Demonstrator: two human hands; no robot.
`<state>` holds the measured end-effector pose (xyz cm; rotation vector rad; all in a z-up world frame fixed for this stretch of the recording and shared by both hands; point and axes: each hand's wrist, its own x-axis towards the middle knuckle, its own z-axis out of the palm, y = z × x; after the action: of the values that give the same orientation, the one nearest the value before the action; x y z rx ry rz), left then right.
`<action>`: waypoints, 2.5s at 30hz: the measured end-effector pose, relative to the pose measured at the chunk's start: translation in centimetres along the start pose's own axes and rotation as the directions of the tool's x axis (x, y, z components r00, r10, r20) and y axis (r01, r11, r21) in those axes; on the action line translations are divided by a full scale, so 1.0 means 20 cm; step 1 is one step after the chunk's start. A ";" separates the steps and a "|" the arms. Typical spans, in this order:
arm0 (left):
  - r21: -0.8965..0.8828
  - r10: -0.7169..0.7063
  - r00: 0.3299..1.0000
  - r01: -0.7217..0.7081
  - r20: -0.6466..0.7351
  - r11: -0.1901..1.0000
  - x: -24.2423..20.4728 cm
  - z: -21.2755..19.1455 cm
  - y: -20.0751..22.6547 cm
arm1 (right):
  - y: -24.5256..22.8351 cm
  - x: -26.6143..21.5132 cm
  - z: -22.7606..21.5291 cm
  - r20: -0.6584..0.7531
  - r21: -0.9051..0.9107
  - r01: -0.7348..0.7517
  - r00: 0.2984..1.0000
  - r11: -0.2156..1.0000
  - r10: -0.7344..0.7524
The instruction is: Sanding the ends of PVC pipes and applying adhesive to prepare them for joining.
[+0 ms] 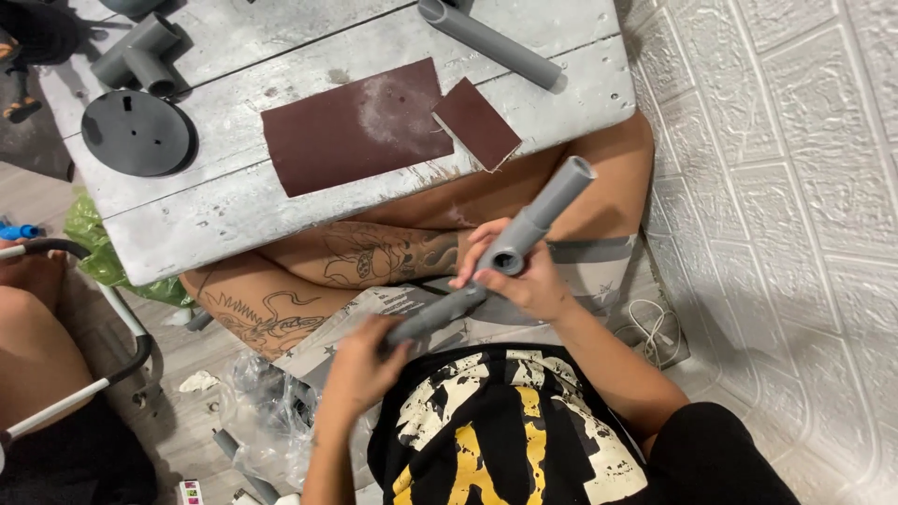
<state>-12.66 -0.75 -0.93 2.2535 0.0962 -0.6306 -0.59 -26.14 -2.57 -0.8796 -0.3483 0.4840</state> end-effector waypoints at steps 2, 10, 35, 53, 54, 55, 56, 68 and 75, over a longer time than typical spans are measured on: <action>-0.156 0.070 0.973 -0.106 -0.218 0.982 0.03 -0.09 -0.03 | 0.00 0.01 -0.07 -0.066 -0.125 0.039 0.997 0.991 -0.048; -0.379 0.257 0.651 -0.668 -0.714 0.640 0.39 -0.17 0.24 | 0.04 0.06 0.00 -0.019 -0.402 -0.037 0.999 0.915 0.032; -0.522 0.116 0.769 -0.528 -0.629 0.669 0.43 -0.14 0.50 | 0.12 0.01 0.17 -0.171 -0.454 -0.116 0.984 0.883 0.041; -0.626 0.120 0.825 -0.504 -0.552 0.595 0.36 -0.16 0.54 | -0.17 0.10 0.20 -0.315 -0.833 -0.530 0.690 0.159 0.651; -0.613 0.138 0.825 -0.508 -0.548 0.604 0.38 -0.14 0.52 | -0.16 0.10 0.19 -0.284 -0.892 -0.442 0.709 0.093 0.645; -0.614 0.140 0.825 -0.509 -0.547 0.603 0.39 -0.14 0.52 | -0.12 0.08 0.11 -0.286 -0.892 -0.443 0.710 0.091 0.644; -0.619 0.154 0.821 -0.524 -0.550 0.585 0.41 -0.13 0.51 | -0.08 0.06 0.04 -0.169 -0.971 -0.212 0.933 0.107 0.318; -0.536 0.199 0.799 -0.541 -0.567 0.648 0.52 -0.17 0.45 | -0.39 0.37 -0.13 0.314 -0.906 0.248 0.937 -0.343 -0.152; -0.287 0.234 0.785 -0.461 -0.574 0.840 0.46 0.00 0.49 | -0.15 0.33 0.21 -0.013 -0.626 0.042 0.998 0.779 -0.064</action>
<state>-2.02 -8.78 1.37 1.8867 0.0568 0.2126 3.66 -21.55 2.81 -1.5250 -0.5168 0.2942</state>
